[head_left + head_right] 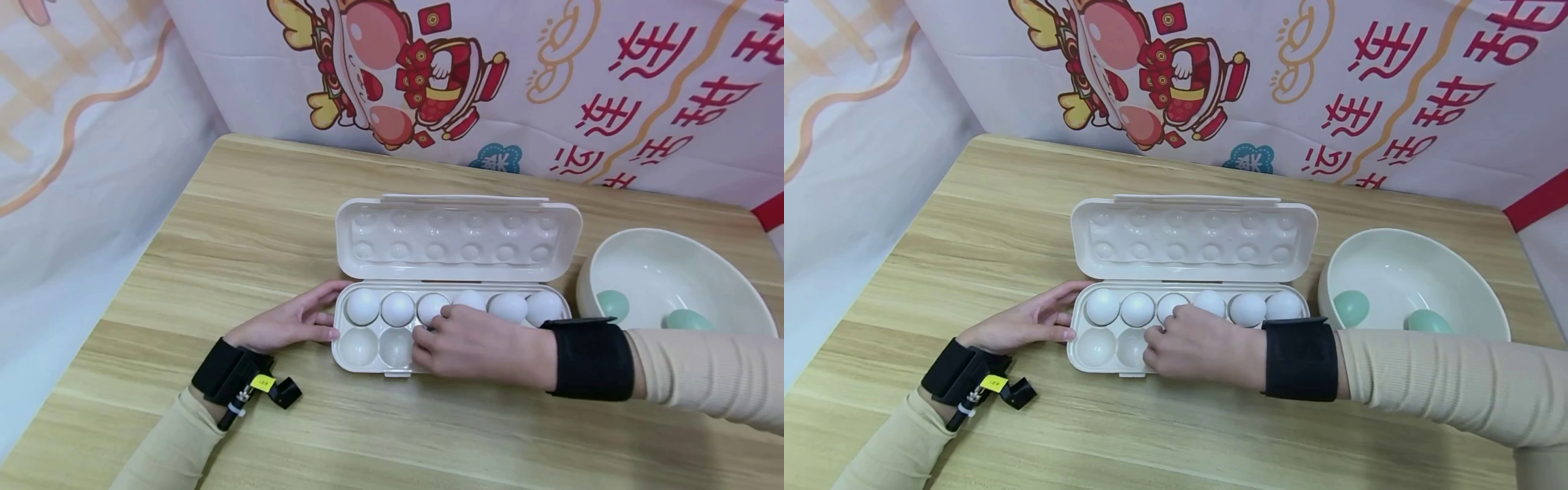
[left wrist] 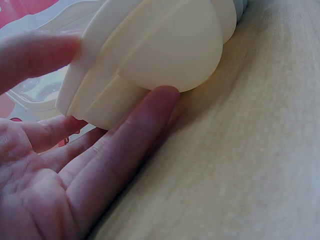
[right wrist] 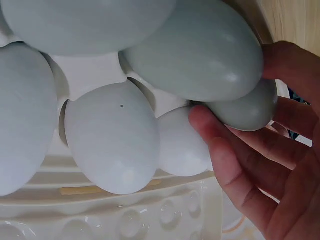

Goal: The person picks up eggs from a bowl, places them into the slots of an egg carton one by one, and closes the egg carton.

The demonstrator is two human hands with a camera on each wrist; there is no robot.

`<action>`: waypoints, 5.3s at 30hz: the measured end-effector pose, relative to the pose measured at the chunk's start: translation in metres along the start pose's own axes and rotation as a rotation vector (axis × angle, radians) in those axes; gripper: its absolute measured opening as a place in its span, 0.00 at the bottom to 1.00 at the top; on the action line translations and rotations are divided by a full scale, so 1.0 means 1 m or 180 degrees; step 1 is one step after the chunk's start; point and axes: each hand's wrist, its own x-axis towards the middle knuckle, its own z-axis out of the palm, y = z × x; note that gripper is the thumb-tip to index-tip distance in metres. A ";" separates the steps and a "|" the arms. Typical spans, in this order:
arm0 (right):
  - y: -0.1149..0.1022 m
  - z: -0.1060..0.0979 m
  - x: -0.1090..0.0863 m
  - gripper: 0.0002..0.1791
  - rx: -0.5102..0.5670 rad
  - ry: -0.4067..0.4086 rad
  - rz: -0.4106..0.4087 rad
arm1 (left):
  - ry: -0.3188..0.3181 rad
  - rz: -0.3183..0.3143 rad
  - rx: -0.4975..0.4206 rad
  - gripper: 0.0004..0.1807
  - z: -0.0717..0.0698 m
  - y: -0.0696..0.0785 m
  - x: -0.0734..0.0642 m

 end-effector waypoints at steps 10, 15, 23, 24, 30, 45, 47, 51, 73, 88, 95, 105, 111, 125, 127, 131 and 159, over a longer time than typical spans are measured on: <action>-0.005 0.003 -0.003 0.03 -0.0199 0.0156 0.0089 | -0.0008 0.0038 -0.0029 0.37 0.001 0.001 0.000; -0.005 0.003 -0.003 0.02 -0.0182 0.0131 0.0112 | -0.0003 0.0030 -0.0029 0.37 0.001 0.000 0.000; -0.006 0.002 -0.005 0.02 -0.0120 0.0112 0.0139 | 0.0004 0.0021 -0.0019 0.37 0.002 0.000 0.001; -0.006 0.002 -0.006 0.02 -0.0112 0.0130 0.0145 | -0.0003 0.0030 -0.0024 0.37 0.002 0.000 0.001; -0.003 -0.002 -0.014 0.05 0.0054 0.0144 0.0173 | -0.0007 0.0042 -0.0012 0.37 0.003 0.002 0.001; 0.008 -0.015 -0.038 0.14 0.0450 -0.0191 0.0315 | 0.0011 0.0010 0.0016 0.37 0.003 0.002 0.001; 0.010 -0.016 -0.042 0.17 0.0486 -0.0270 0.0323 | 0.0013 0.0006 0.0019 0.37 0.002 0.002 0.001; 0.013 -0.018 -0.050 0.21 0.0541 -0.0409 0.0359 | 0.0002 0.0016 0.0013 0.37 0.003 0.001 0.001; 0.033 -0.028 -0.109 0.26 0.0883 -0.0678 0.0858 | -0.0005 0.0009 0.0010 0.37 0.001 0.001 0.000; 0.043 -0.030 -0.144 0.26 0.0860 -0.0723 0.1265 | -0.0074 0.0124 -0.0043 0.37 0.000 0.001 0.003; 0.048 -0.028 -0.161 0.22 0.0853 -0.0807 0.1445 | -0.0076 0.0149 -0.0039 0.37 -0.001 0.000 0.003; 0.056 -0.015 -0.184 0.24 0.1078 -0.1391 0.1717 | -0.0076 0.0170 -0.0035 0.37 -0.001 -0.001 0.002; 0.067 -0.001 -0.198 0.23 0.1468 -0.1788 0.2098 | -0.0074 0.0184 -0.0037 0.37 -0.001 -0.002 0.002; 0.060 0.022 -0.212 0.42 0.2493 -0.2167 0.2558 | -0.0040 0.0117 0.0003 0.37 0.000 0.000 0.002; 0.059 0.024 -0.212 0.43 0.2559 -0.2173 0.2546 | -0.0040 0.0116 -0.0005 0.37 0.000 0.000 0.002; 0.059 0.030 -0.211 0.47 0.2665 -0.2284 0.2601 | -0.0029 0.0100 -0.0008 0.37 0.001 0.001 0.002; 0.046 0.049 -0.202 0.31 0.2582 -0.2155 0.2563 | -0.0024 0.0093 -0.0005 0.37 0.001 0.001 0.002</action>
